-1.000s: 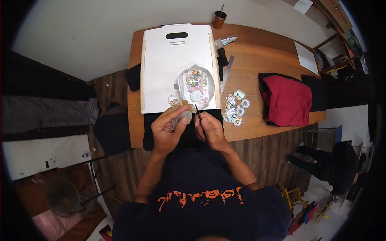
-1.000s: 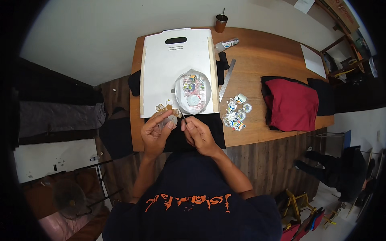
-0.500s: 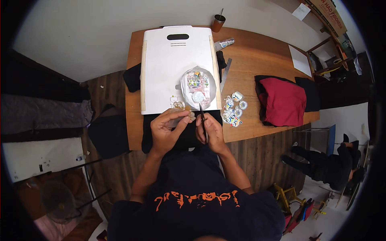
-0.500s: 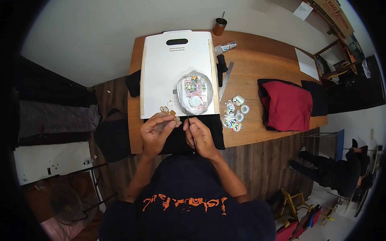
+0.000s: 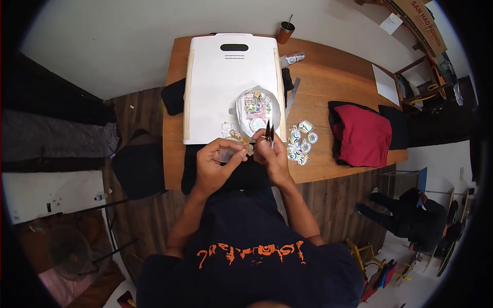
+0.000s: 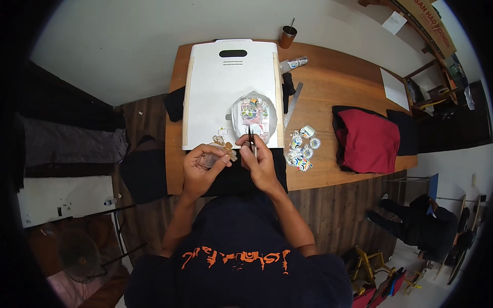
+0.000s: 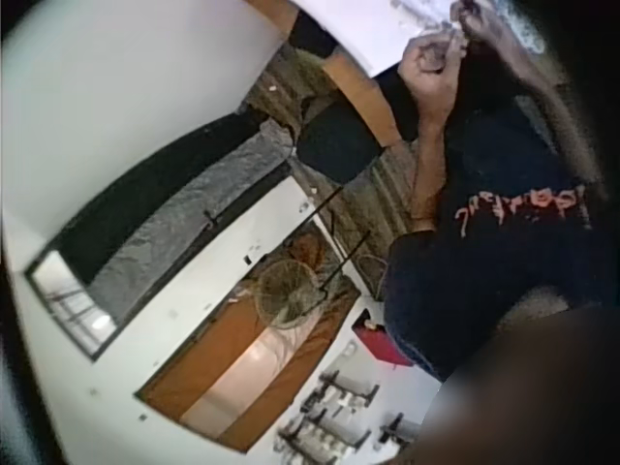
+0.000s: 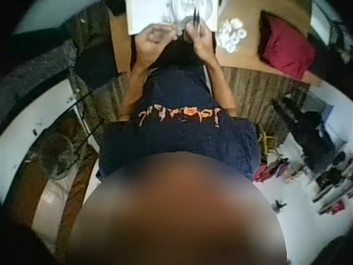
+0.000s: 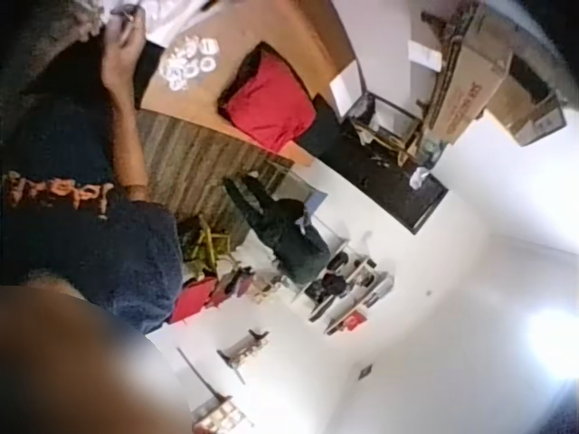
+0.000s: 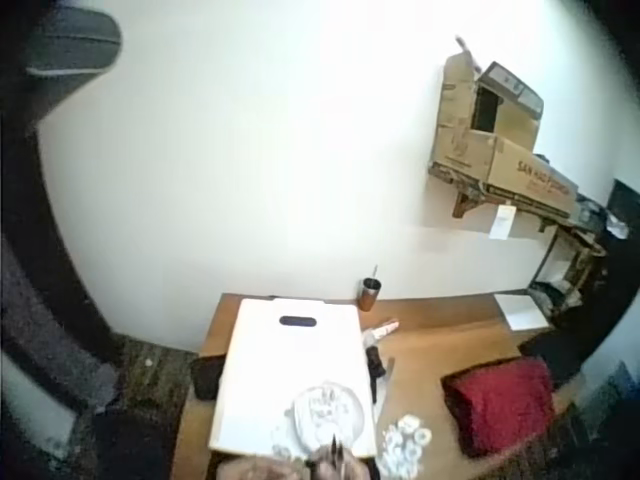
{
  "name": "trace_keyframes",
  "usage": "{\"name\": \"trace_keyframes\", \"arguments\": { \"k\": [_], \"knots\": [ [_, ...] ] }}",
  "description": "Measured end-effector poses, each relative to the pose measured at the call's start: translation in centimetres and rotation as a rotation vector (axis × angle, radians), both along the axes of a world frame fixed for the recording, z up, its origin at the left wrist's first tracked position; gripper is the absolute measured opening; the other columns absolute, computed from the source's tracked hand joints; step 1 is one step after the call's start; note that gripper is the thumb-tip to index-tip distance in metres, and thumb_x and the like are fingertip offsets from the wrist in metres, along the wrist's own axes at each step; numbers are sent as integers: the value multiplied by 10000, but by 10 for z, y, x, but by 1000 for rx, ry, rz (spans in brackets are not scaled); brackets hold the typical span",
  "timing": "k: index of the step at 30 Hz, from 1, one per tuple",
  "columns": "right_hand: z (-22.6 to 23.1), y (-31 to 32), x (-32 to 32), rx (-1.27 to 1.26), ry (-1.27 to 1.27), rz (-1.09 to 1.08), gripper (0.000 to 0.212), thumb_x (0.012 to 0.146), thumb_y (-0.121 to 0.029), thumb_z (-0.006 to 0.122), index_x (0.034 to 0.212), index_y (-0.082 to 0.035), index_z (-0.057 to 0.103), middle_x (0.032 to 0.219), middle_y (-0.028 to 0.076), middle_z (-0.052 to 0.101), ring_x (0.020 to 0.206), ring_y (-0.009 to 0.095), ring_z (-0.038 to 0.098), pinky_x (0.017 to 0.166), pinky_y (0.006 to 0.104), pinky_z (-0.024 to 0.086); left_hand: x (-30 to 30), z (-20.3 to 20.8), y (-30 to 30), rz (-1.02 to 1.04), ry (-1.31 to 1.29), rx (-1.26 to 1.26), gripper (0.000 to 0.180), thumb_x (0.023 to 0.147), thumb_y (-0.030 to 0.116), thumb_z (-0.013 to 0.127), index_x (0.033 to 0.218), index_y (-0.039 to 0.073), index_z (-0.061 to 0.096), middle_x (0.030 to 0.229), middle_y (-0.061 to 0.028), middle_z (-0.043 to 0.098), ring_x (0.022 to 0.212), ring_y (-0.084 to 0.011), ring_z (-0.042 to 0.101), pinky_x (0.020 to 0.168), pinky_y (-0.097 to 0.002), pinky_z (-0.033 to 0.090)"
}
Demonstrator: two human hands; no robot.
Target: Cutting out printed stickers with scissors.
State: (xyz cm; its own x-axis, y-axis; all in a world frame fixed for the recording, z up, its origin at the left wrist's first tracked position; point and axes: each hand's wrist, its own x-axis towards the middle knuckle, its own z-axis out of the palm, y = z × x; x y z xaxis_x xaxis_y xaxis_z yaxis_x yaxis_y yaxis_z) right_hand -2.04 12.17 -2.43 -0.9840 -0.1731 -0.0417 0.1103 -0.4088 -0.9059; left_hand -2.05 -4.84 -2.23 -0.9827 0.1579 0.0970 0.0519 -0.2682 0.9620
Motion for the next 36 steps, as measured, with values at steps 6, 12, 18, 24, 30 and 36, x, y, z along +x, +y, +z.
{"name": "trace_keyframes", "arguments": {
  "k": [6, 12, 18, 24, 30, 36],
  "knots": [
    [0, 0, -5, 264, 14, -54, 135, 929, -154, 631, 927, -20, 616, 672, -86, 444, 591, -4, 356, 531, 189, 278, 5, -6, 0, -92, -14, -31, 140, 846, -74, 665, 974, -58, 609, 914, -105, 674, 809, -126, 666, 747, -234, 536],
    [2, -1, -6, 213, -35, -108, 122, 937, -133, 604, 903, -20, 575, 649, -45, 471, 522, 33, 386, 475, 214, 279, 1, -6, 5, 46, 34, -30, 314, 839, -90, 664, 1138, -63, 574, 970, -108, 670, 879, -132, 650, 798, -237, 521],
    [-3, -7, -5, 74, -100, -207, 140, 924, -155, 647, 883, -43, 573, 651, -56, 493, 523, 17, 402, 463, 189, 286, -2, -13, 3, 128, 35, -106, 248, 847, -79, 664, 1093, -74, 633, 1015, -118, 662, 944, -138, 639, 859, -238, 495],
    [-2, -9, -5, 129, -76, -197, 114, 943, -117, 602, 875, -46, 543, 649, -39, 466, 511, 41, 388, 461, 220, 287, -2, -10, 10, 105, 70, -59, 245, 843, -101, 654, 1087, -87, 657, 1041, -134, 658, 934, -149, 647, 836, -248, 516],
    [0, -7, -6, 163, -63, -190, 118, 939, -126, 613, 878, -48, 548, 658, -42, 475, 522, 38, 401, 470, 217, 299, -3, -5, 11, 93, 61, -50, 273, 827, -98, 675, 1100, -82, 658, 1061, -135, 656, 956, -161, 645, 861, -256, 513],
    [-1, -7, -8, 146, -55, -186, 126, 935, -137, 625, 885, -46, 553, 664, -40, 479, 533, 39, 410, 473, 215, 308, -7, -3, 7, 61, 137, -119, 291, 818, -94, 684, 1106, -53, 670, 1089, -137, 656, 1013, -172, 633, 887, -264, 508]
  ]
}}
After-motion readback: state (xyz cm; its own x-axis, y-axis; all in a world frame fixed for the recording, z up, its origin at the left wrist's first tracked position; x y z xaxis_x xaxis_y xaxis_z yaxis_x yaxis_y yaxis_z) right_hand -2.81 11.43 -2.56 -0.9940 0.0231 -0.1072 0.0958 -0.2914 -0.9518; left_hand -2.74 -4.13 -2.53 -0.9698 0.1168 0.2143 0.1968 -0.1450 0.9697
